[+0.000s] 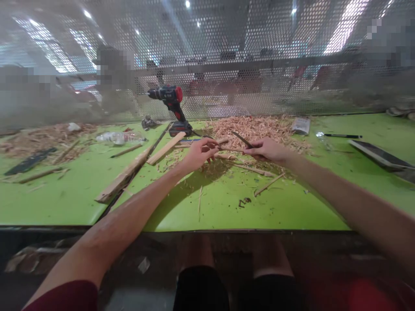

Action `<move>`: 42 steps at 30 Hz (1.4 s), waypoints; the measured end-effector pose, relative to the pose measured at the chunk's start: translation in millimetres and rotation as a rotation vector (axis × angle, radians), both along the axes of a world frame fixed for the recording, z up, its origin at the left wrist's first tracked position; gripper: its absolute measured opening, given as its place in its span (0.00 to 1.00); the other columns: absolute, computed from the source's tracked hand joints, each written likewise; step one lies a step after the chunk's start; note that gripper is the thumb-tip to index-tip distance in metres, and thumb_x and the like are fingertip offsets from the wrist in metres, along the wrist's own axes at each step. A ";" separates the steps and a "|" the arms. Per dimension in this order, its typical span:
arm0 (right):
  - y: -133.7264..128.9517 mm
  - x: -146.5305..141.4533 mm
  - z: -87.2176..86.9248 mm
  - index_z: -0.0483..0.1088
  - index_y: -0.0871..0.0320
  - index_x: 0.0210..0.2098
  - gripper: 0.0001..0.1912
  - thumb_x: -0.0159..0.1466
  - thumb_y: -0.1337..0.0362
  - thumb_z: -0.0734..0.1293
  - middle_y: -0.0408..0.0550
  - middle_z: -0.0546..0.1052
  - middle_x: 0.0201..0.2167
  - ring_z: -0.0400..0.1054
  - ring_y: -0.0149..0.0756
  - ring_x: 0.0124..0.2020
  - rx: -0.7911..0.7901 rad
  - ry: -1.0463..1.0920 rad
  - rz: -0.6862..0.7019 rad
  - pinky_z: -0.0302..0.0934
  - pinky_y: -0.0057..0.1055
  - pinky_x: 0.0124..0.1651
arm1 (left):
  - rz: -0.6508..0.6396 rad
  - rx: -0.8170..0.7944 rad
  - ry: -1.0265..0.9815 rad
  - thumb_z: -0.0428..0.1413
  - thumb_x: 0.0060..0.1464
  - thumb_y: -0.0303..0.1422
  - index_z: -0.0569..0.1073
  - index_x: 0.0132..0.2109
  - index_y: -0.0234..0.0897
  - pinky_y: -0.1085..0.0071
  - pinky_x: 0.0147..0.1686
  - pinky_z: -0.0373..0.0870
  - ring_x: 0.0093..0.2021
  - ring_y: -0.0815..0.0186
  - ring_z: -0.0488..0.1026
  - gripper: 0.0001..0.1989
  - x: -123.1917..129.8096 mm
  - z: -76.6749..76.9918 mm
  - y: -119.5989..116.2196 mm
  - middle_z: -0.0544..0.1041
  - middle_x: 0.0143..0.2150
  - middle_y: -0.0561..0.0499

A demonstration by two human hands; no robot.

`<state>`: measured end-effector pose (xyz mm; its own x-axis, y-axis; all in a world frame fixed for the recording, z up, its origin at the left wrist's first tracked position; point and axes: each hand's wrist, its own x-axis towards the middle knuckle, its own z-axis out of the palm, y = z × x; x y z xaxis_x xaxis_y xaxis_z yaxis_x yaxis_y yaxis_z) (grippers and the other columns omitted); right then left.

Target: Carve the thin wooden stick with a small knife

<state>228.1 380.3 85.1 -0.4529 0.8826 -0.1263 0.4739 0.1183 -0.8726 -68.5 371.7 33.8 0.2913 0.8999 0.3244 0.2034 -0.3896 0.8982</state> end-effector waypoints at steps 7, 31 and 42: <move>-6.5 -1.3 -16.9 0.77 0.58 0.35 0.21 0.63 0.46 0.79 0.41 0.69 0.21 0.54 0.26 0.22 0.031 0.092 -0.050 0.47 0.31 0.24 | 0.009 0.161 0.095 0.66 0.58 0.35 0.78 0.54 0.34 0.74 0.32 0.78 0.35 0.69 0.80 0.18 1.0 -10.0 2.8 0.82 0.51 0.41; -4.3 7.8 -25.5 0.78 0.61 0.34 0.20 0.56 0.52 0.83 0.41 0.68 0.20 0.57 0.26 0.21 0.035 0.154 -0.091 0.48 0.30 0.22 | -0.027 0.342 0.190 0.69 0.58 0.36 0.84 0.42 0.36 0.68 0.39 0.82 0.37 0.66 0.80 0.09 11.0 -7.0 -15.2 0.82 0.43 0.44; -2.5 10.0 -27.5 0.79 0.62 0.34 0.18 0.56 0.55 0.83 0.42 0.69 0.21 0.57 0.27 0.22 0.020 0.155 -0.097 0.49 0.31 0.25 | -0.002 0.325 0.247 0.65 0.63 0.32 0.84 0.49 0.36 0.67 0.42 0.83 0.40 0.65 0.80 0.09 9.7 -6.8 -15.1 0.81 0.48 0.42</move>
<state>238.0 377.8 57.7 -0.3785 0.9246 -0.0437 0.3442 0.0968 -0.9339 -58.8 356.6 27.0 0.3979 0.7614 0.5118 0.3962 -0.6458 0.6527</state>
